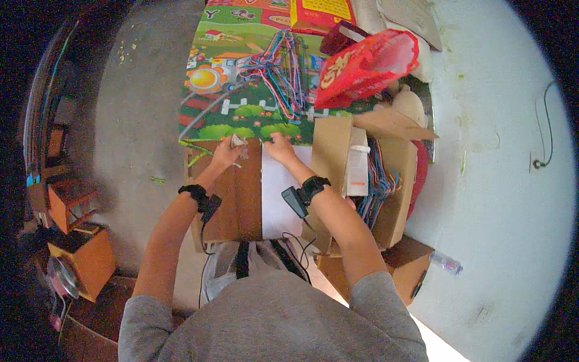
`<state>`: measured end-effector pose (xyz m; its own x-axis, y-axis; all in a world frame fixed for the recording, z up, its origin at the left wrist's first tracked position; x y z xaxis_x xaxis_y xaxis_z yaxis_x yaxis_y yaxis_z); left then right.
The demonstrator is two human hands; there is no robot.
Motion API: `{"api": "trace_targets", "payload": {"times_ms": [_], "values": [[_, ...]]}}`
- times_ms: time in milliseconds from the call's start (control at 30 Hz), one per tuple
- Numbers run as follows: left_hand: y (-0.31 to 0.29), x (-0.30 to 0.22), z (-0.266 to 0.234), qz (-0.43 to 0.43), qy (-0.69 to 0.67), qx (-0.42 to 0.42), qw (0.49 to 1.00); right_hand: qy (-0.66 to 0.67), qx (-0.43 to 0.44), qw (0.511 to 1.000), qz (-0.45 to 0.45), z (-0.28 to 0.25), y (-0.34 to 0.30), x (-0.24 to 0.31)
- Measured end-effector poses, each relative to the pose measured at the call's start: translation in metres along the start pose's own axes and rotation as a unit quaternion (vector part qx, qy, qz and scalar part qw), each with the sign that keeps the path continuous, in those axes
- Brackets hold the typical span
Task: The person sorts a collection of colorful plastic hangers and a cloth, placing them into a cardboard box on a table.
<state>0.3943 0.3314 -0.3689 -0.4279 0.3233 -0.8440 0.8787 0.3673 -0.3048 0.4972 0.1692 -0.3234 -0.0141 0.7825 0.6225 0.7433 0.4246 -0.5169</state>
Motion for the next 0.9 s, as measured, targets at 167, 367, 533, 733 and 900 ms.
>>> {"api": "trace_targets", "payload": {"times_ms": [167,367,533,733,900], "values": [[0.047,0.049,-0.027,-0.083,0.168,-0.021,0.982,-0.029,-0.068,0.997,-0.015,-0.023,0.063,-0.005],[0.074,0.088,-0.021,-0.038,0.204,-0.048,0.977,-0.122,-0.172,0.969,-0.129,-0.042,0.173,0.005],[0.084,0.107,-0.010,-0.080,0.204,0.008,0.976,-0.274,-0.226,0.934,-0.048,-0.036,0.238,0.011],[0.088,0.099,-0.012,-0.048,0.191,0.051,0.979,-0.308,-0.193,0.932,-0.001,-0.017,0.233,0.016],[0.084,0.096,-0.016,-0.081,0.219,0.047,0.971,-0.288,-0.188,0.939,-0.017,0.003,0.188,0.007]]}}
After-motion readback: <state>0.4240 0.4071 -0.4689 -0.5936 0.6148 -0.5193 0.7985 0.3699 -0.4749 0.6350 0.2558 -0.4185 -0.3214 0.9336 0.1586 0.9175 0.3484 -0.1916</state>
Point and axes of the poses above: each hand's wrist, its own y-axis towards the middle knuckle, its own z-axis out of the palm, x = y × z, the point moved 9 cm from there along y, towards the middle knuckle, and after that the axes turned 2 degrees about -x, right-handed, at the moved point
